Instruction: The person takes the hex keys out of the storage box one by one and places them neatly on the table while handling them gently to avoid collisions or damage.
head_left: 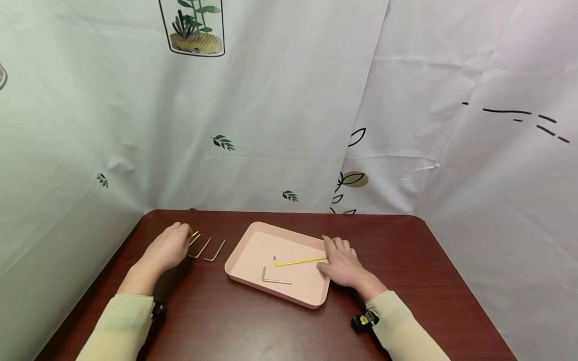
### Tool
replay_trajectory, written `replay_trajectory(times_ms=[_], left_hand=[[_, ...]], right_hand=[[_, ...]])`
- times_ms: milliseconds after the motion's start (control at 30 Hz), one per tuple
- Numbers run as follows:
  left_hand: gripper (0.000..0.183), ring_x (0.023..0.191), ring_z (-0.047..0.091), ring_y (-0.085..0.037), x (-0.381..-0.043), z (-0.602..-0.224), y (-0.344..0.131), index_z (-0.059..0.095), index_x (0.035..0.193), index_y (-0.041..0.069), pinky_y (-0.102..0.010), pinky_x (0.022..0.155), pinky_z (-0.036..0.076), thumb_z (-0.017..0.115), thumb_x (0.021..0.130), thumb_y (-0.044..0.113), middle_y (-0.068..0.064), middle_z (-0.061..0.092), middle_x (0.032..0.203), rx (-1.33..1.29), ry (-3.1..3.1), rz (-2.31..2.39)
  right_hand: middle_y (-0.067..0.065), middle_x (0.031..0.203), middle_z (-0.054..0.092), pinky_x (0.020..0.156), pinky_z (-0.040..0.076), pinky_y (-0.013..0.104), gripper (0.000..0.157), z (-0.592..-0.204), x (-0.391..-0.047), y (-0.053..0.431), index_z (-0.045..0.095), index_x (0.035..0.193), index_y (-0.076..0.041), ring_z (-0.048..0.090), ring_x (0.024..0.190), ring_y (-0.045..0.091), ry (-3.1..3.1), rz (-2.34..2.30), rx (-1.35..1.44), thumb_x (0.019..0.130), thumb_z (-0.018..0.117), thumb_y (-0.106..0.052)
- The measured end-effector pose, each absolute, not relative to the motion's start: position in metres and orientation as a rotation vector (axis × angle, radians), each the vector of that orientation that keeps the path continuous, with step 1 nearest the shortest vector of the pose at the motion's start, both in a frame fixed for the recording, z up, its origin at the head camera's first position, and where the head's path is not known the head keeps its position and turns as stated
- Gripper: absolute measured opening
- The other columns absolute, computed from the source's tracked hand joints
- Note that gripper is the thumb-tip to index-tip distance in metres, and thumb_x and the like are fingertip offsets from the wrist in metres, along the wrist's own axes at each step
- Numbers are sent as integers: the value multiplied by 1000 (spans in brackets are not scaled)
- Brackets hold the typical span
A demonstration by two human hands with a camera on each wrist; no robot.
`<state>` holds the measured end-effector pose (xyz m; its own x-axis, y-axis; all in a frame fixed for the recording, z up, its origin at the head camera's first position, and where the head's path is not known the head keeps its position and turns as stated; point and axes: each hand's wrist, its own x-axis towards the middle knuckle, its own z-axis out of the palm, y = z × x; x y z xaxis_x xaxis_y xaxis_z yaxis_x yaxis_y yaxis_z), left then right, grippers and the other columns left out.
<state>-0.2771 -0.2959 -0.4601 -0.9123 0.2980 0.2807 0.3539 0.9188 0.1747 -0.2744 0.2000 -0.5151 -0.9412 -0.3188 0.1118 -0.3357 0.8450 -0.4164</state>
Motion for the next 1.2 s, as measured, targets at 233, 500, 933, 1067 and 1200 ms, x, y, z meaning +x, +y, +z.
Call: replay_trajectory(times_ms=[233,500,933,1067,1200], left_hand=[[6,90,66,-41,-279,-463,-302,66,101,-6,-58,82,57,69,97,-5,-17,62,93,-432,-2870,-337],[4,91,64,-44,-283,-468,-311,62,100,-5,-60,83,55,65,98,-4,-18,61,94,-384,-2909,-346],[4,80,63,-39,-290,-473,-325,60,93,-5,-58,76,55,61,96,-6,-17,58,86,-355,-2964,-318],[6,79,62,-39,-290,-474,-328,59,91,-3,-58,75,54,60,95,-8,-18,57,86,-340,-2979,-331],[8,78,62,-38,-292,-475,-330,60,90,-3,-58,74,54,59,96,-8,-17,57,85,-335,-2993,-330]], right_hand=[[27,150,50,106,38,68,83,-514,-274,199,39,167,1,43,136,48,-2988,682,529,96,68,-30],[28,149,50,106,37,69,84,-511,-272,199,38,167,3,43,135,50,-2990,676,530,96,68,-30],[26,150,51,105,39,68,83,-516,-274,200,40,167,0,44,135,47,-2972,675,527,96,70,-31],[25,150,50,104,39,68,84,-516,-274,200,40,167,0,44,135,47,-2977,666,530,96,70,-33],[26,150,50,104,39,68,83,-517,-275,200,40,167,0,44,135,47,-2983,660,532,96,70,-32]])
